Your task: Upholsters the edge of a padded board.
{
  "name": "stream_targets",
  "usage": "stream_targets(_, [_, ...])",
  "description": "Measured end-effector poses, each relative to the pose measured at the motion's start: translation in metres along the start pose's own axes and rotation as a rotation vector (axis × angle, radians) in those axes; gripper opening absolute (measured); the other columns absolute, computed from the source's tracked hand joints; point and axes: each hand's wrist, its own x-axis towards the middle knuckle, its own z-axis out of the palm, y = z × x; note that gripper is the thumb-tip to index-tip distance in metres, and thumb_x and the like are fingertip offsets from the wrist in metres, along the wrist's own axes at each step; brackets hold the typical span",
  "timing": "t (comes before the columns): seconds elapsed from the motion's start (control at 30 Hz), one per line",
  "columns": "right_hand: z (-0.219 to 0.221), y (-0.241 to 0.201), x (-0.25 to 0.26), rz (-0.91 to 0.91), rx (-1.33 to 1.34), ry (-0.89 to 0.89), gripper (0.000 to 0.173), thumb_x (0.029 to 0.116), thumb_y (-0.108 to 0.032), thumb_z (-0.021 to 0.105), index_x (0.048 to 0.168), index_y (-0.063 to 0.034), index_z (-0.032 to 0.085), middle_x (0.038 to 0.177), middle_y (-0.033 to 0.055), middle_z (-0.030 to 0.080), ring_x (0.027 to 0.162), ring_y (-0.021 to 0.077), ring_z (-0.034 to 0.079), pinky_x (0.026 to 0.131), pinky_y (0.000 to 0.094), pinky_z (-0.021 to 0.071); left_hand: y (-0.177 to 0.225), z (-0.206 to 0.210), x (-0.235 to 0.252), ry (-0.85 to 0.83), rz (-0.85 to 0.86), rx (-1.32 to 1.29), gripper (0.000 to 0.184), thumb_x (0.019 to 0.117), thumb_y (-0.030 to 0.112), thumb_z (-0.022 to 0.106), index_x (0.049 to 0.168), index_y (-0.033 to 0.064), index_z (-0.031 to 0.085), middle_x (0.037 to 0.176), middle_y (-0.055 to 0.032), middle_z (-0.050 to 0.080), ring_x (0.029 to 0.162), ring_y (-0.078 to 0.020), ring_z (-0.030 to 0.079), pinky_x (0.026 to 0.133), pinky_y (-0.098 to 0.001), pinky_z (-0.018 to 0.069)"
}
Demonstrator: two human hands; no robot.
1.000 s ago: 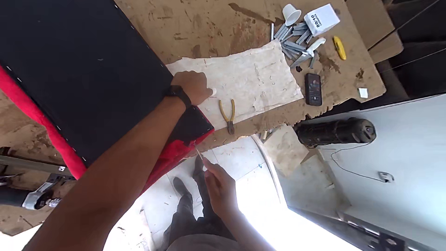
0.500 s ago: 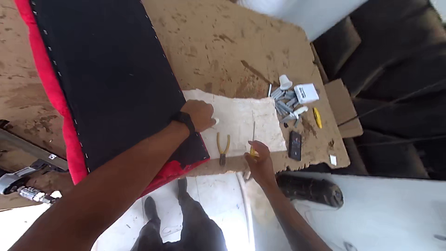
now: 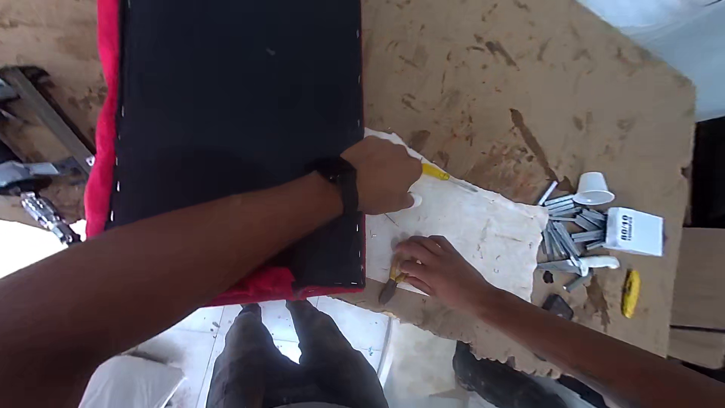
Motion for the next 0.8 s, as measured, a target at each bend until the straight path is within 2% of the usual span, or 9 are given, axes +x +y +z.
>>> stream_targets(0.23, [0.039,-0.011,-0.032,0.184,0.166,0.100,0.023,0.0991,-0.033,0.054,0.102,-0.0189,0.072,0.118,0.0037,0.062,0.122,0.0251,0.056,0.101,0.0469,0.0503,-0.003,-0.004,-0.002,0.086,-0.002,-0.025,0.035,0.0944,0.050,0.060,0.098,0.0171,0.071,0.086,-0.0062,0.068,0.084,-0.0279,0.068,0.068,-0.0537,0.0523])
stream_targets(0.37, [0.046,-0.040,-0.041,0.349,0.183,0.147,0.048,0.0953,-0.061,0.058,0.111,-0.0179,0.071,0.134,0.0090,0.058,0.133,0.0307,0.051,0.107,0.0540,0.0466,-0.003,-0.004,-0.002,0.097,0.005,-0.014,0.037,0.0943,0.049,0.062,0.098,0.0124,0.068,0.088,-0.0077,0.066,0.086,-0.0291,0.066,0.068,-0.0527,0.0523])
stream_targets(0.43, [0.046,-0.044,-0.041,0.380,0.182,0.122,0.043,0.0917,-0.060,0.066,0.103,-0.0182,0.071,0.127,0.0082,0.060,0.125,0.0307,0.055,0.100,0.0514,0.0509,-0.003,-0.002,-0.001,0.107,0.010,0.001,0.037,0.0930,0.048,0.063,0.097,0.0110,0.067,0.088,-0.0080,0.065,0.086,-0.0291,0.066,0.067,-0.0519,0.0513])
stream_targets(0.53, [0.035,-0.047,-0.040,0.449,0.224,-0.013,0.022,0.0885,-0.039,0.076,0.088,-0.0173,0.072,0.111,0.0057,0.062,0.106,0.0265,0.060,0.088,0.0457,0.0551,-0.002,-0.004,0.001,0.095,0.011,0.012,0.038,0.0927,0.048,0.064,0.100,0.0108,0.067,0.090,-0.0092,0.066,0.088,-0.0303,0.066,0.069,-0.0528,0.0514])
stream_targets(0.6, [0.024,-0.062,-0.046,0.593,0.372,-0.066,0.014,0.0882,-0.028,0.071,0.093,-0.0148,0.071,0.107,0.0019,0.064,0.090,0.0171,0.064,0.074,0.0395,0.0590,-0.002,-0.004,0.002,0.107,0.019,0.014,0.036,0.0914,0.049,0.064,0.095,0.0131,0.066,0.087,-0.0074,0.065,0.084,-0.0289,0.066,0.067,-0.0519,0.0501])
stream_targets(0.67, [0.018,-0.084,-0.060,0.750,0.820,-0.028,0.026,0.0980,-0.033,0.059,0.110,-0.0126,0.070,0.099,0.0002,0.070,0.078,0.0150,0.069,0.065,0.0383,0.0613,-0.001,-0.006,0.001,0.123,0.018,0.006,0.037,0.0917,0.050,0.063,0.094,0.0127,0.066,0.086,-0.0073,0.065,0.083,-0.0286,0.065,0.066,-0.0518,0.0499])
stream_targets(0.7, [0.016,-0.098,-0.066,0.740,1.122,0.008,0.033,0.1018,-0.032,0.055,0.119,-0.0067,0.066,0.111,0.0079,0.073,0.094,0.0243,0.074,0.077,0.0461,0.0656,-0.002,-0.007,0.000,0.127,0.017,-0.006,0.038,0.0924,0.050,0.063,0.095,0.0121,0.066,0.087,-0.0076,0.065,0.084,-0.0287,0.066,0.066,-0.0522,0.0509])
stream_targets(0.77, [0.014,-0.134,-0.069,0.534,1.607,0.106,0.041,0.1055,-0.031,0.051,0.130,0.0013,0.060,0.136,0.0235,0.062,0.123,0.0446,0.062,0.097,0.0623,0.0572,-0.003,-0.007,-0.004,0.132,0.022,-0.021,0.037,0.0931,0.049,0.064,0.096,0.0117,0.067,0.089,-0.0075,0.065,0.086,-0.0283,0.066,0.068,-0.0514,0.0517])
stream_targets(0.8, [0.010,-0.153,-0.063,0.415,1.744,0.147,0.044,0.1064,-0.035,0.052,0.128,0.0020,0.062,0.141,0.0272,0.057,0.128,0.0495,0.056,0.104,0.0658,0.0516,-0.004,-0.007,-0.004,0.134,0.025,-0.020,0.037,0.0930,0.048,0.064,0.096,0.0117,0.067,0.090,-0.0075,0.066,0.087,-0.0281,0.066,0.069,-0.0509,0.0515])
